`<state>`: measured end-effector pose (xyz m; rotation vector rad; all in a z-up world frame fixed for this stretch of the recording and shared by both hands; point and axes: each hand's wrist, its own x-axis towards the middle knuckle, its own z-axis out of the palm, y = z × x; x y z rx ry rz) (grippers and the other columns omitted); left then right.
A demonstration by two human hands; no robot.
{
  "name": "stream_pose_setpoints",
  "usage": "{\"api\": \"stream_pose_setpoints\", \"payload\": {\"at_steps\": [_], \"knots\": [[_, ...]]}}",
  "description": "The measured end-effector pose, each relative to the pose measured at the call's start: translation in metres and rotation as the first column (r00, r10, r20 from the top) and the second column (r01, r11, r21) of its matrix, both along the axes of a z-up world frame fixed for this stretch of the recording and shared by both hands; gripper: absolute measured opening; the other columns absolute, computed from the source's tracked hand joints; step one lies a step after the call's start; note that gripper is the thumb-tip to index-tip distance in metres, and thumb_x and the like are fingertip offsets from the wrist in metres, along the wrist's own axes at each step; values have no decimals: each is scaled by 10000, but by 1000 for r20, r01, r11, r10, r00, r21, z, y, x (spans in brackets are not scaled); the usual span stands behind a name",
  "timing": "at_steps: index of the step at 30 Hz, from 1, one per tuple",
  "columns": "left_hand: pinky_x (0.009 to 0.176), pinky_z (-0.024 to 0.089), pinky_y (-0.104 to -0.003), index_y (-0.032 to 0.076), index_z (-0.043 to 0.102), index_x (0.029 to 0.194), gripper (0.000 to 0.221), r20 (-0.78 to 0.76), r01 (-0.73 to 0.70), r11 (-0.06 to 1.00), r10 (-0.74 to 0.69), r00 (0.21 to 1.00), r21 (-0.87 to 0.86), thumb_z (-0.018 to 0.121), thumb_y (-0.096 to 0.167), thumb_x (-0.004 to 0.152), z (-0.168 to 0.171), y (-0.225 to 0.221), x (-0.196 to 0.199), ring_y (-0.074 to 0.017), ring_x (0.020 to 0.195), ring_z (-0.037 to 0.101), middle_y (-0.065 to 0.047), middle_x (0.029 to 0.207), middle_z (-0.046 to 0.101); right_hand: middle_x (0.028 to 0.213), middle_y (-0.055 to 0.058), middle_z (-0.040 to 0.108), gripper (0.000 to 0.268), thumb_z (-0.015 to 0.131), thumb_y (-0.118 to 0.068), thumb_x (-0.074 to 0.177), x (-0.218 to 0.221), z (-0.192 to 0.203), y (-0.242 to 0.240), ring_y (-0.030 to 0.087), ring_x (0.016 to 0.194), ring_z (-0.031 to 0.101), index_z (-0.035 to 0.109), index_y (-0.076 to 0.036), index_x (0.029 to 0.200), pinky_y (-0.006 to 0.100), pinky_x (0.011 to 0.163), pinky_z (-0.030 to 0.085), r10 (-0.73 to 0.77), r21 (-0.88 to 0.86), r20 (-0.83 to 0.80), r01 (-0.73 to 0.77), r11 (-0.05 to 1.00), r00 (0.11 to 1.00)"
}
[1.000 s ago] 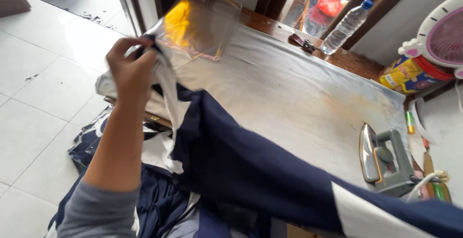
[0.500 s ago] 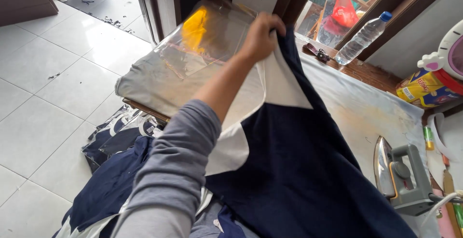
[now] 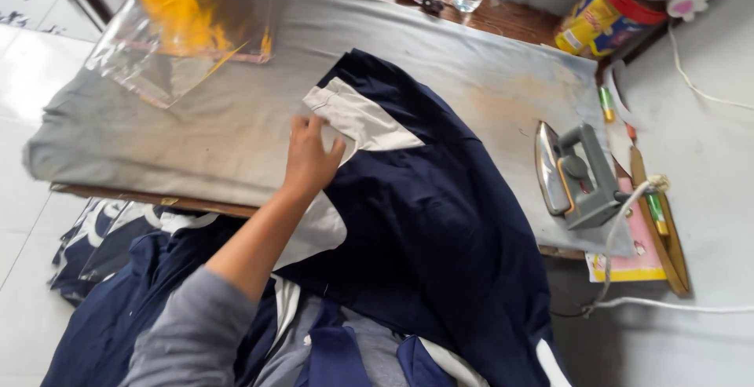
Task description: Ironing a navy and white shirt on an ironing board, including spreading, smoothing, and folding the garment.
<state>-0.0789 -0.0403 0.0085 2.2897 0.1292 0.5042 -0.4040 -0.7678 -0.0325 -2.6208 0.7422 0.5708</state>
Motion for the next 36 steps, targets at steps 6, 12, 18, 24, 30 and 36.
{"api": "stream_pose_setpoints", "payload": {"at_steps": [6, 12, 18, 24, 30, 36], "knots": [[1016, 452, -431, 22, 470, 1416, 589, -409, 97, 971, -180, 895, -216, 595, 361, 952, 33, -34, -56, -350, 1199, 565, -209, 1275, 589, 1094, -88, 708, 540, 797, -425, 793, 60, 97, 198, 76, 1052, 707, 694, -375, 1321, 259, 999, 505, 78, -50, 104, -73, 996, 991], [903, 516, -414, 84, 633, 1311, 492, -542, 29, 986, -117, 832, -167, 583, 422, 956, 56, -27, -65, -297, 1101, 668, -117, 1192, 728, 1234, 93, 595, 529, 668, -476, 890, 188, 78, 271, 258, 1105, 625, 641, -184, 1331, 431, 1014, 460, 173, -108, 531, -137, 985, 830], [809, 488, -389, 149, 670, 1172, 295, -602, 11, 989, -99, 792, -148, 597, 329, 950, 83, 9, -91, -276, 966, 655, -118, 967, 691, 878, 39, 480, 346, 728, -435, 888, 215, 51, 288, 230, 825, 505, 583, -123, 923, 387, 775, 408, 215, -27, 568, -243, 970, 795], [901, 507, -471, 158, 608, 1274, 439, -621, 156, 985, -78, 780, 73, 634, 335, 873, 47, 47, -61, -318, 1134, 630, -104, 1233, 624, 800, -6, 474, 259, 749, -58, 852, 186, 79, 274, 122, 717, 472, 498, -113, 884, 274, 666, 401, -236, 838, 358, -200, 507, 904], [1061, 405, -525, 83, 533, 1420, 570, -375, 74, 990, -24, 927, 119, 630, 369, 937, 6, 59, 40, -421, 1328, 426, -159, 1417, 475, 889, 21, 513, 225, 700, -76, 875, 182, 75, 276, 158, 779, 507, 519, -131, 997, 291, 723, 400, -404, 946, 266, -156, 285, 875], [822, 476, -448, 131, 715, 971, 319, -540, 69, 982, 39, 841, 178, 688, 377, 769, 15, 83, 75, -362, 1001, 605, -100, 876, 699, 927, -8, 583, 246, 795, -102, 855, 180, 93, 278, 127, 876, 558, 569, -129, 950, 259, 848, 443, -325, 519, 627, -68, 852, 708]]}}
